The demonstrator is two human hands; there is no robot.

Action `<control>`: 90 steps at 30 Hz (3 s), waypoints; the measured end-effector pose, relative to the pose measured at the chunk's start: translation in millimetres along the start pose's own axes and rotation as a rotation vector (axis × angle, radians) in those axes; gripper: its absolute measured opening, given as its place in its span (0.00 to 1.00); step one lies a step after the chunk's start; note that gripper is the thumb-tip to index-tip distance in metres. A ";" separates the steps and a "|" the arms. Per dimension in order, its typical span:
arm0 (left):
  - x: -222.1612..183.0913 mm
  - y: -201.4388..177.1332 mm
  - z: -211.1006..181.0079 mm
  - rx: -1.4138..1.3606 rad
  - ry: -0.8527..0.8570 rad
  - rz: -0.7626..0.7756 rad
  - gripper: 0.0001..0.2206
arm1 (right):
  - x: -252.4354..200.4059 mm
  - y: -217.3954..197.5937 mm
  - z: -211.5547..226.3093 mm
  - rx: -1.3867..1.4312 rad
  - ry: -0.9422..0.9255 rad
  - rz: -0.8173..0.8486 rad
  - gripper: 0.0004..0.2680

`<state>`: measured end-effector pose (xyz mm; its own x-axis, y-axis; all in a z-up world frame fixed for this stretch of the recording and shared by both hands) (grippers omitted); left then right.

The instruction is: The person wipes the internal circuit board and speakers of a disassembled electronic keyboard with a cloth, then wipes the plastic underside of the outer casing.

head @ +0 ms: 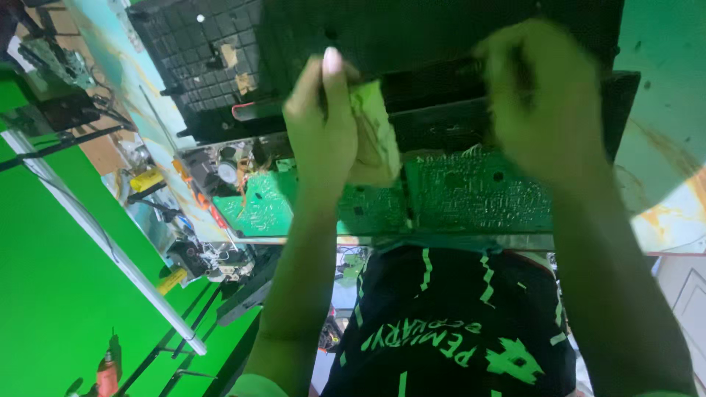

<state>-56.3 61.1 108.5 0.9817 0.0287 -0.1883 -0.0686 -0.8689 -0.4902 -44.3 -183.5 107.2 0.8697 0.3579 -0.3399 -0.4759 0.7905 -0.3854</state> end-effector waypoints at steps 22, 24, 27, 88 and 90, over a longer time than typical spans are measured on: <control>-189.8 -33.3 -21.6 -0.540 -0.025 0.551 0.20 | -166.4 94.5 63.4 0.023 0.120 0.182 0.18; -201.2 -33.3 -20.1 -0.499 -0.050 0.547 0.20 | -175.2 96.5 64.8 0.047 0.139 0.228 0.20; -218.1 -34.2 -19.3 -0.531 -0.010 0.472 0.19 | -187.6 94.0 69.5 0.044 0.071 0.270 0.23; 2.5 -196.2 188.7 0.706 0.183 0.166 0.37 | 154.3 203.9 30.2 -0.741 -0.093 -0.355 0.09; -9.4 -193.1 191.6 0.675 0.216 0.135 0.37 | 167.9 220.5 9.6 -1.019 0.046 -0.334 0.13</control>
<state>-86.3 323.3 41.9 0.9654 -0.2160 -0.1462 -0.2181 -0.3609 -0.9067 -2.0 55.7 -26.6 0.9805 0.1641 -0.1084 -0.1181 0.0501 -0.9917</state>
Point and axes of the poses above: each hand's wrist, its own x-axis towards the middle knuckle, its own y-axis out of the palm, z = x × y, the point moved 3 cm from there along x, towards the middle knuckle, and after that the axes turned 13 degrees about z, right-handed, at the moved point
